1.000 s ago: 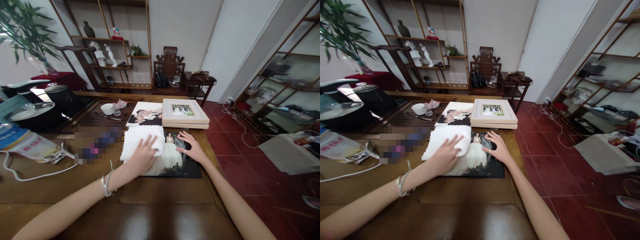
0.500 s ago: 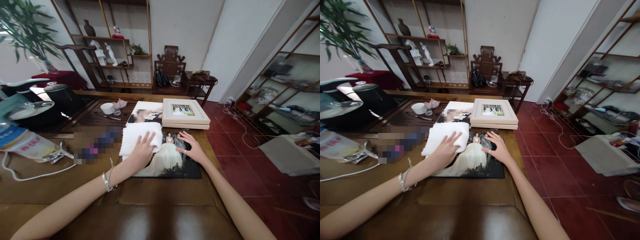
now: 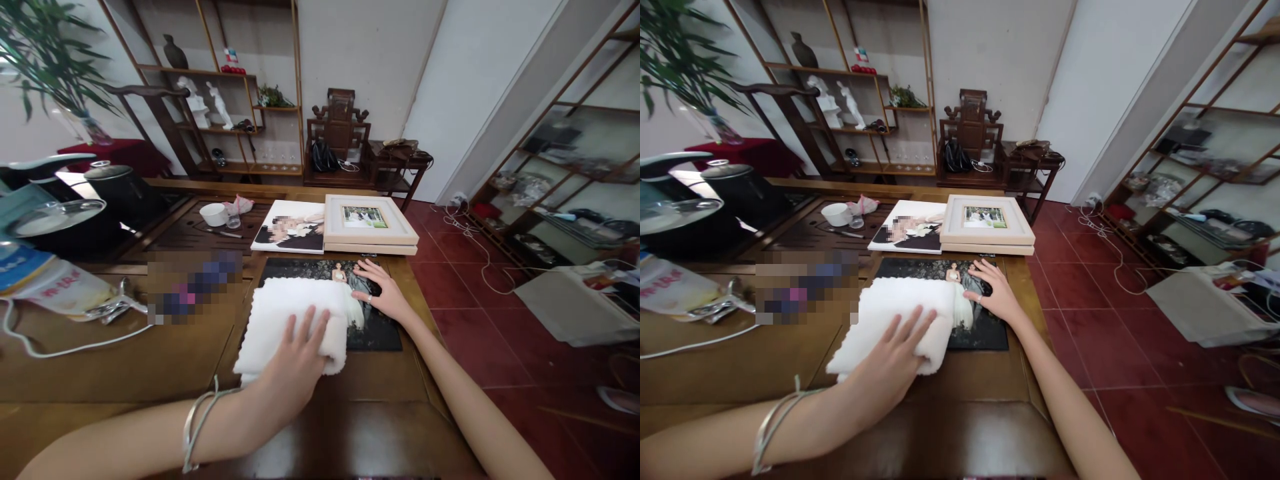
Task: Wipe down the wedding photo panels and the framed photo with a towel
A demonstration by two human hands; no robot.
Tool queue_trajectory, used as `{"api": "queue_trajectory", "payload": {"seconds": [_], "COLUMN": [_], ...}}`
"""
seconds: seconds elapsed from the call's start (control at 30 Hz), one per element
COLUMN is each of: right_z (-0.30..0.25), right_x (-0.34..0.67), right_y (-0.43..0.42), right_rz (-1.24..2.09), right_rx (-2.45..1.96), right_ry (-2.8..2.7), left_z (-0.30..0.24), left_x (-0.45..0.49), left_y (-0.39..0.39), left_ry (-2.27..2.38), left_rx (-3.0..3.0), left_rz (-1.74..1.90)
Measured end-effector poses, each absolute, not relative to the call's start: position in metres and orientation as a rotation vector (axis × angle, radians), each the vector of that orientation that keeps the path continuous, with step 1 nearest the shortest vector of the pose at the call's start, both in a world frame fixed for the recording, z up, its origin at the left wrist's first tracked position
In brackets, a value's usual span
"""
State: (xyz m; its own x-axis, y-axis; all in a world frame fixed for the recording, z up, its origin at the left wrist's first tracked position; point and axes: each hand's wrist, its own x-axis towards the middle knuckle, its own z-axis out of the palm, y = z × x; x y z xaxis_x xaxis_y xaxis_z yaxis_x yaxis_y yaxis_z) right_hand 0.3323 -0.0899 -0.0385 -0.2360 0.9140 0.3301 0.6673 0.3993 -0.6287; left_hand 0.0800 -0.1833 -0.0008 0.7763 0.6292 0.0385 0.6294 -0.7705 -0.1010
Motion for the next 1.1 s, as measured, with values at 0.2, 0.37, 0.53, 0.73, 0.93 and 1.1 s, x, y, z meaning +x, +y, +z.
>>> {"api": "queue_trajectory", "payload": {"seconds": [0.2, 0.37, 0.53, 0.73, 0.93, 1.1], "right_z": [-0.039, -0.04, -0.038, -0.039, -0.04, -0.041], "right_x": [0.331, 0.331, 0.332, 0.332, 0.332, 0.333], "right_y": [-0.09, -0.09, -0.091, -0.092, -0.091, -0.091], "right_rz": [0.469, 0.47, 0.477, 0.484, 0.477, 0.469], "right_rx": [-1.358, -1.342, -1.352, -1.374, -1.382, -1.377], "right_ry": [-1.991, -1.978, -1.982, -1.983, -1.999, -1.988], "left_z": [0.011, 0.006, 0.007, 0.01, 0.016, 0.02], "left_x": [0.081, 0.077, 0.075, 0.068, 0.073, 0.084], "left_y": [-0.153, -0.11, -0.095, -0.175, -0.195, -0.13], "left_ry": [-1.131, -1.201, -1.269, -1.135, -0.944, -1.117], "left_rx": [-2.909, -2.853, -2.766, -2.798, -3.066, -3.05], "left_rz": [-0.039, -0.216, -0.138, 0.044, -0.023, -0.112]}}
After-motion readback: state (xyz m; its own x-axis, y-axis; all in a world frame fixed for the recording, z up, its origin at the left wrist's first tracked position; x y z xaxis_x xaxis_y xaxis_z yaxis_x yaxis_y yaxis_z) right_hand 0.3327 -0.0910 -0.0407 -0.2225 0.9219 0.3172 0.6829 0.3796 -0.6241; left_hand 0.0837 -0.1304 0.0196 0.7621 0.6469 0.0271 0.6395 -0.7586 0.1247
